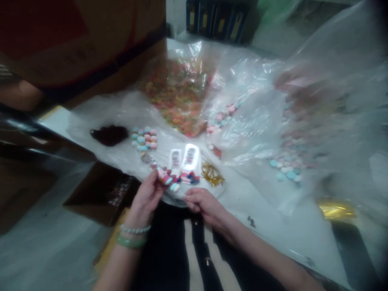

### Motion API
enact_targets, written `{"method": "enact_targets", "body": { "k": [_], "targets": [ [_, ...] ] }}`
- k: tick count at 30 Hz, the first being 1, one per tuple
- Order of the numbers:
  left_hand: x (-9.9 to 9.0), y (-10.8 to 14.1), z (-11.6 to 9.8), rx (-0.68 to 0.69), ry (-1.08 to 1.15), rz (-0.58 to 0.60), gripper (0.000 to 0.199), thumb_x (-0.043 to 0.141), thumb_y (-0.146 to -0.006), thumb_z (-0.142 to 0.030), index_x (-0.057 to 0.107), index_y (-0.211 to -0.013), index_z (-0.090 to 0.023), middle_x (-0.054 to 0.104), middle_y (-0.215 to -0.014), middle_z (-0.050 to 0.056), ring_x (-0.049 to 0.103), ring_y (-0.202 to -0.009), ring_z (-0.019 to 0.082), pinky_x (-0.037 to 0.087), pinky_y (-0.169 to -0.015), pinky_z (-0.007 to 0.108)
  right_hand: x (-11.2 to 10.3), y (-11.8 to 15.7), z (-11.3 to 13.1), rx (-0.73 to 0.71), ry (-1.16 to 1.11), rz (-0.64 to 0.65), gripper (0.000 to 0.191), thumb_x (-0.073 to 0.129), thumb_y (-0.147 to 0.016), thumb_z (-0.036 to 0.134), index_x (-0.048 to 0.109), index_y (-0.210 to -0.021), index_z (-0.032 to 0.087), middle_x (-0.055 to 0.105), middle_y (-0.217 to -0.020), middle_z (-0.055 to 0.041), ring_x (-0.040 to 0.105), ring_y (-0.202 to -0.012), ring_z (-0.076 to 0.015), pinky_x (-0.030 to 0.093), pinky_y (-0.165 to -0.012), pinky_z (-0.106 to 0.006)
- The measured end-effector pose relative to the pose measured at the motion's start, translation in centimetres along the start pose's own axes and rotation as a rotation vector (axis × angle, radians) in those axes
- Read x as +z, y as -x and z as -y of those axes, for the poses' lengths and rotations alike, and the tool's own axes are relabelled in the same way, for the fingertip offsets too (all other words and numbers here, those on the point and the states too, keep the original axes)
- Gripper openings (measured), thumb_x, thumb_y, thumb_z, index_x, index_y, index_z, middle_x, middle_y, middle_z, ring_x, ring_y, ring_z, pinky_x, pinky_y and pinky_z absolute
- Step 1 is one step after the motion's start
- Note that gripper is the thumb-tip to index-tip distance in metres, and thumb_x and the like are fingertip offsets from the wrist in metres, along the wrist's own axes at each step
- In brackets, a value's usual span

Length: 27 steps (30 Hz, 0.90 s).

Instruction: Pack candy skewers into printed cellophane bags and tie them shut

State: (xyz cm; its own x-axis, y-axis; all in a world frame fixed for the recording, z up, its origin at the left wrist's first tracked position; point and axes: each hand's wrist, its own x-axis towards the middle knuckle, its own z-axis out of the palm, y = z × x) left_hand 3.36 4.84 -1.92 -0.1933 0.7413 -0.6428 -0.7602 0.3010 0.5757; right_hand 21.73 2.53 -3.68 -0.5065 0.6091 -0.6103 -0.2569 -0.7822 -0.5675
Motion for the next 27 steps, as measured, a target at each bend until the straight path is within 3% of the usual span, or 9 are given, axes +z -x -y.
{"method": "enact_targets", "body": {
  "k": [7, 13, 18, 23, 27],
  "targets": [
    [0.4, -0.1, 0.9, 0.06, 0.125, -0.023, 0.02, 0.056, -0.097, -0.028, 0.067, -0.094, -0.011, 0.073, -0.092, 0.01, 0.071, -0.082, 0.021, 0.062, -0.075, 0.038, 0.1, -0.4, -0.3, 0.098, -0.142, 0.127, 0.023, 0.074, -0.061, 0.021, 0.056, -0.074, 0.015, 0.049, -0.049, 0.0069, 0.026, -0.039, -0.0028, 0.015, -0.041, -0.017],
    [1.7, 0.8, 1.5, 0.103, -0.002, -0.047, 0.011, 0.066, -0.09, -0.022, 0.068, -0.089, -0.011, 0.073, -0.088, 0.011, 0.072, -0.076, 0.019, 0.061, -0.074, 0.032, 1.0, -0.1, -0.5, 0.06, -0.073, 0.046, 0.022, 0.073, -0.063, 0.022, 0.056, -0.074, 0.015, 0.048, -0.049, 0.0067, 0.028, -0.039, -0.0032, 0.012, -0.041, -0.018],
    [1.9, 0.5, 1.0, 0.016, 0.031, -0.061, 0.022, 0.052, -0.098, -0.021, 0.067, -0.086, -0.01, 0.072, -0.087, 0.012, 0.071, -0.074, 0.02, 0.061, -0.074, 0.036, 1.7, 0.4, -0.4, 0.015, 0.006, 0.083, 0.02, 0.071, -0.065, 0.028, 0.059, -0.075, 0.015, 0.05, -0.048, 0.0053, 0.03, -0.04, -0.0046, 0.014, -0.042, -0.02],
    [0.9, -0.2, -0.5, 0.096, 0.075, -0.1, 0.018, 0.053, -0.088, 0.0, 0.066, -0.081, -0.01, 0.071, -0.082, 0.009, 0.071, -0.08, 0.018, 0.06, -0.077, 0.03, 1.2, 0.4, 0.3, -0.093, 0.28, -0.105, 0.011, 0.062, -0.072, 0.028, 0.059, -0.071, 0.017, 0.053, -0.048, 0.0044, 0.034, -0.042, -0.0081, 0.022, -0.045, -0.022],
    [0.5, -0.1, -0.9, 0.186, 0.027, -0.054, 0.013, 0.057, -0.088, -0.005, 0.068, -0.083, -0.01, 0.071, -0.081, 0.01, 0.071, -0.08, 0.02, 0.06, -0.074, 0.029, 0.8, 0.5, 0.6, -0.299, 0.701, -0.215, 0.012, 0.054, -0.079, 0.02, 0.06, -0.068, 0.02, 0.056, -0.055, 0.0028, 0.051, -0.057, -0.0133, 0.036, -0.061, -0.024]
  ]
}}
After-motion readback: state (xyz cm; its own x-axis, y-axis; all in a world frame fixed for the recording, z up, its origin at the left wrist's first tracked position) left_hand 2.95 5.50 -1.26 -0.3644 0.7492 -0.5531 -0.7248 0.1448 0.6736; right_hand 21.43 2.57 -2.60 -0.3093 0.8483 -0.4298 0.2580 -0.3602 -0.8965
